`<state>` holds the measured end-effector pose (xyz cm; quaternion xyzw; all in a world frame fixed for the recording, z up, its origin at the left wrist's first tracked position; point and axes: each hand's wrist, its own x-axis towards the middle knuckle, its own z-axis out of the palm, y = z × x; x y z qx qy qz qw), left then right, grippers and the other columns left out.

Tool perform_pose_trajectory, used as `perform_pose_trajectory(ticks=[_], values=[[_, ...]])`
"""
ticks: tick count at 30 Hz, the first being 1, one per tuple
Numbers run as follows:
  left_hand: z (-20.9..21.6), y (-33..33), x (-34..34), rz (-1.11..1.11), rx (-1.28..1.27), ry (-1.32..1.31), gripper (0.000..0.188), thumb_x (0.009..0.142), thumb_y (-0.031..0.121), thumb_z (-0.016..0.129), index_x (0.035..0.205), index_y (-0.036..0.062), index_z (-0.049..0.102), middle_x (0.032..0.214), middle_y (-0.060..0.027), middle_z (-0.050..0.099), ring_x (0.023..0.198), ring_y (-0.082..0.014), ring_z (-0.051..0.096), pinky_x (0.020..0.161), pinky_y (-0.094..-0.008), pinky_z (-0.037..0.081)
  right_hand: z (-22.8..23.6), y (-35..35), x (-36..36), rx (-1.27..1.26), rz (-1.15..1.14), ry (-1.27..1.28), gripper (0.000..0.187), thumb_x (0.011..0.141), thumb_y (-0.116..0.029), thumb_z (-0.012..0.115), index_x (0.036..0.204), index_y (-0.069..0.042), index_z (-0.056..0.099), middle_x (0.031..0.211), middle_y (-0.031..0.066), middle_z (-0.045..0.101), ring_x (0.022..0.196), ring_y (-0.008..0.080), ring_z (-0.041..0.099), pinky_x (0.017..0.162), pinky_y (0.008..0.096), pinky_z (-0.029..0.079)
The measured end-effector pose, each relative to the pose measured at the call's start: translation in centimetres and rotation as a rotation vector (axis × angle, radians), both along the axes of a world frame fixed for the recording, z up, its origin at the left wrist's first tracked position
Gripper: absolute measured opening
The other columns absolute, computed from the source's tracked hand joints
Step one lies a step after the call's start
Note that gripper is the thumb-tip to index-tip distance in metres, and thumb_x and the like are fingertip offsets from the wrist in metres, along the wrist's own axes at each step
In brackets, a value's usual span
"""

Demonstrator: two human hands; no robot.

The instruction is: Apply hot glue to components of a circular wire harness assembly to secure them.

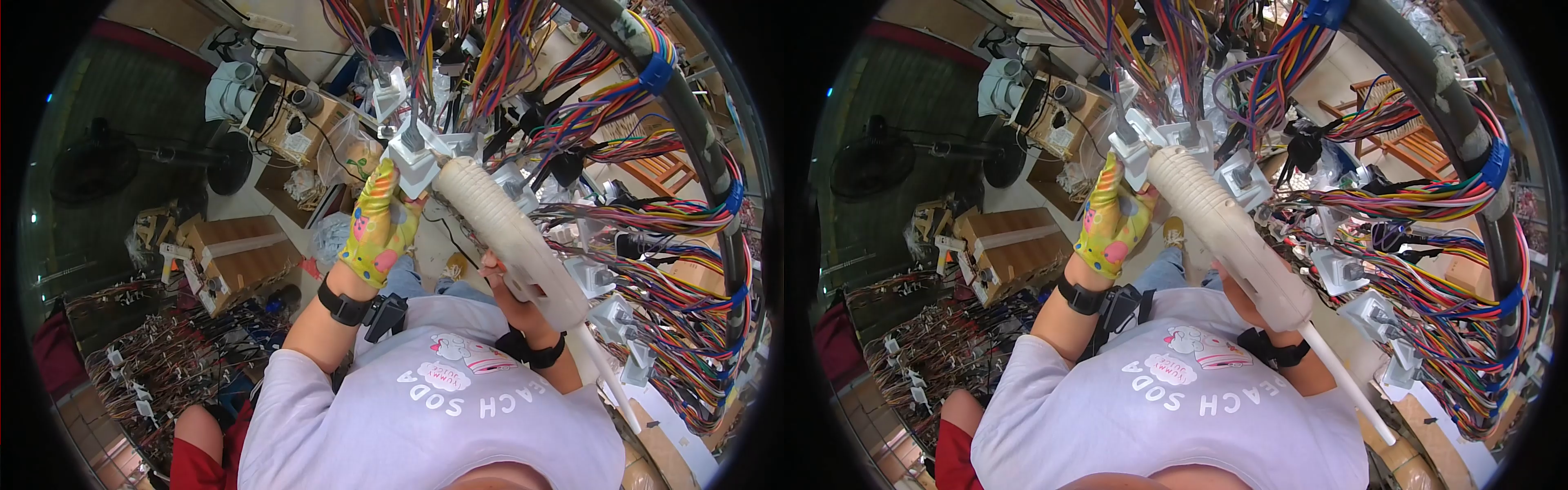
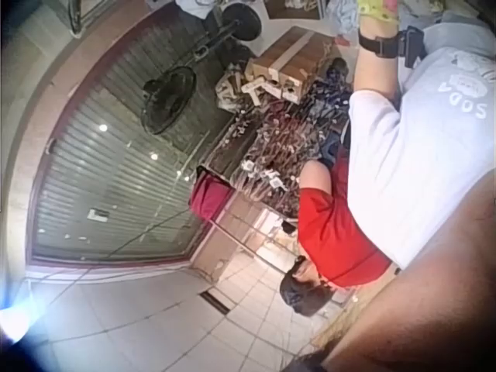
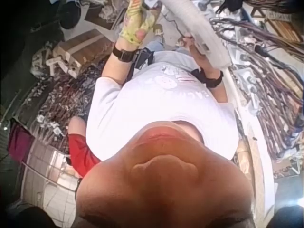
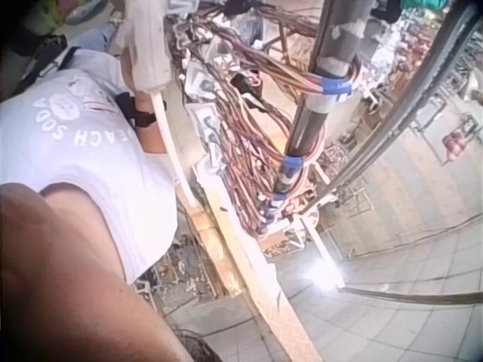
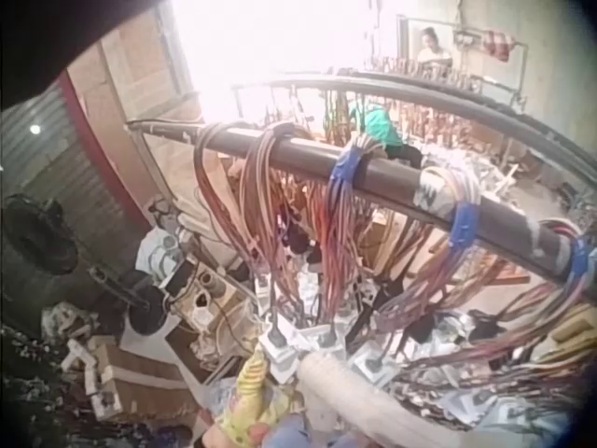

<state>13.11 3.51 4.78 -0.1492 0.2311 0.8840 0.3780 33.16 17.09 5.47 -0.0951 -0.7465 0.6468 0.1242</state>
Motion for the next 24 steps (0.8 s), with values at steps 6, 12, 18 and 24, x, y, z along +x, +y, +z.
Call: perform_pose_trajectory(ticks=[6, 12, 18, 24], values=[[-0.1, -0.6, 0.5, 0.013, -0.027, -0.017, 0.037, 0.085, 0.021, 0.069, 0.118, 0.008, 0.055, 0.117, -0.0055, 0.059, 0.109, -0.0192, 0.056, 0.091, -0.0359, 0.045, 0.6, -0.5, 0.3, -0.043, -0.015, -0.028, 0.028, 0.087, 0.005, 0.055, 0.114, 0.001, 0.05, 0.104, 0.011, 0.056, 0.1, 0.0185, 0.057, 0.084, 0.0301, 0.052], [0.5, -0.4, 0.5, -0.012, -0.028, 0.047, 0.033, 0.085, 0.021, 0.068, 0.114, 0.0089, 0.056, 0.111, -0.0039, 0.059, 0.102, -0.0175, 0.056, 0.087, -0.0346, 0.046, 0.4, -0.6, 0.8, 0.154, 0.017, 0.003, 0.032, 0.087, 0.007, 0.053, 0.118, 0.002, 0.049, 0.104, 0.0114, 0.057, 0.1, 0.0194, 0.057, 0.084, 0.0309, 0.052], [-1.7, -0.1, -0.9, -0.001, -0.035, 0.048, 0.049, 0.088, 0.023, 0.065, 0.13, 0.0092, 0.044, 0.126, -0.0129, 0.052, 0.117, -0.0268, 0.051, 0.101, -0.042, 0.042, -0.1, -0.2, -0.5, -0.113, 0.001, 0.01, 0.036, 0.085, 0.009, 0.053, 0.12, 0.002, 0.049, 0.105, 0.0117, 0.057, 0.101, 0.0206, 0.057, 0.084, 0.0326, 0.053], [2.8, -3.2, 0.2, -0.289, -1.013, 1.6, 0.074, 0.084, 0.02, 0.063, 0.142, -0.0062, 0.025, 0.14, -0.022, 0.039, 0.131, -0.0325, 0.038, 0.109, -0.0374, 0.027, 3.5, 0.7, -0.7, 0.825, 0.086, 0.147, 0.038, 0.088, -0.008, 0.057, 0.125, -0.002, 0.048, 0.107, 0.0131, 0.058, 0.086, 0.019, 0.063, 0.074, 0.0257, 0.054]])
